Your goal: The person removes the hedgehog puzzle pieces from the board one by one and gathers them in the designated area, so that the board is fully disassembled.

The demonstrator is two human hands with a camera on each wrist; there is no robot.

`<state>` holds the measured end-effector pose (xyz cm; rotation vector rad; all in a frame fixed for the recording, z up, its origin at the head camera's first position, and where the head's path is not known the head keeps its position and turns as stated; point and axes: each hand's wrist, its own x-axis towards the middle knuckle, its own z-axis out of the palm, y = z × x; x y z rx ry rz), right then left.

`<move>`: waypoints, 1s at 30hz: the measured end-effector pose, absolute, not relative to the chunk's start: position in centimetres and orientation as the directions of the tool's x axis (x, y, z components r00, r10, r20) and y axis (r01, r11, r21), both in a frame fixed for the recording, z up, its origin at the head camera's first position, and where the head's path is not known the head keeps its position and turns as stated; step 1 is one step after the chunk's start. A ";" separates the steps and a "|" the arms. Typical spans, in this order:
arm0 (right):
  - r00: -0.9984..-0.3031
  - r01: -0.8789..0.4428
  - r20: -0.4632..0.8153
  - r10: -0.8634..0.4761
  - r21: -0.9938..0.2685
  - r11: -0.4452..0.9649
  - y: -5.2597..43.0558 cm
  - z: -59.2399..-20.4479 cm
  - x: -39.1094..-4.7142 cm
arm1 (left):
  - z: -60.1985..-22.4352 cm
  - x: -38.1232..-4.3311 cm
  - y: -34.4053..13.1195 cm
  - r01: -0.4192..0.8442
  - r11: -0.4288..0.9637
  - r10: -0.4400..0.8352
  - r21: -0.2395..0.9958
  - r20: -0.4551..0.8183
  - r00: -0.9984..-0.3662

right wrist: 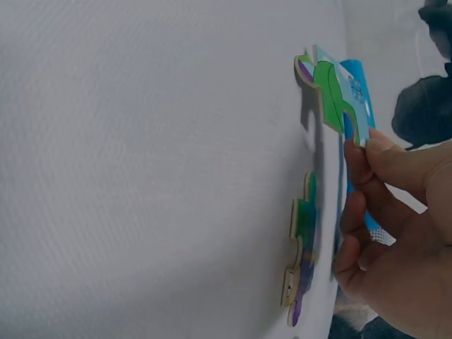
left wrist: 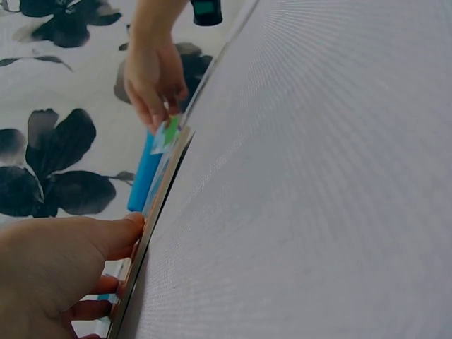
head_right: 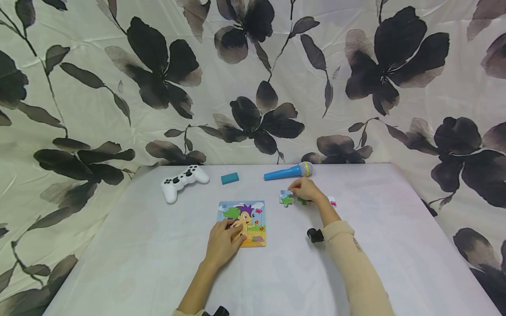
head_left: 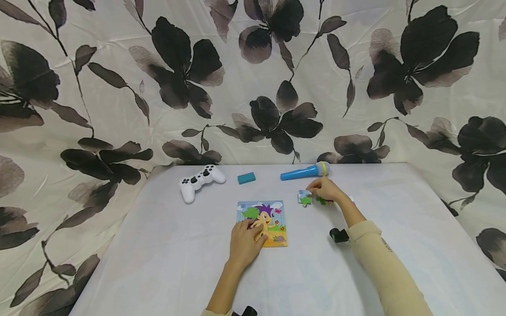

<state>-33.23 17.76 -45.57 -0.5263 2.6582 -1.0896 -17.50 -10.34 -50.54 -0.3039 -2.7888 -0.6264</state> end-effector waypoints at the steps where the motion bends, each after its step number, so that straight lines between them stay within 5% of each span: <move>1: -0.912 -0.244 -0.068 -0.405 -0.705 0.666 17.7 -45.7 -33.3 | -50.6 -17.5 -10.4 0.260 0.885 0.145 0.386 0.302 -0.942; 22: -0.923 -0.233 -0.102 -0.371 -0.620 0.749 16.7 -46.3 -33.5 | -50.7 -17.6 -10.5 0.261 0.884 0.145 0.389 0.303 -0.942; 30: -0.941 -0.273 0.024 -0.337 -0.644 0.715 15.5 -46.8 -31.5 | -50.8 -17.5 -10.5 0.272 0.884 0.150 0.381 0.319 -0.936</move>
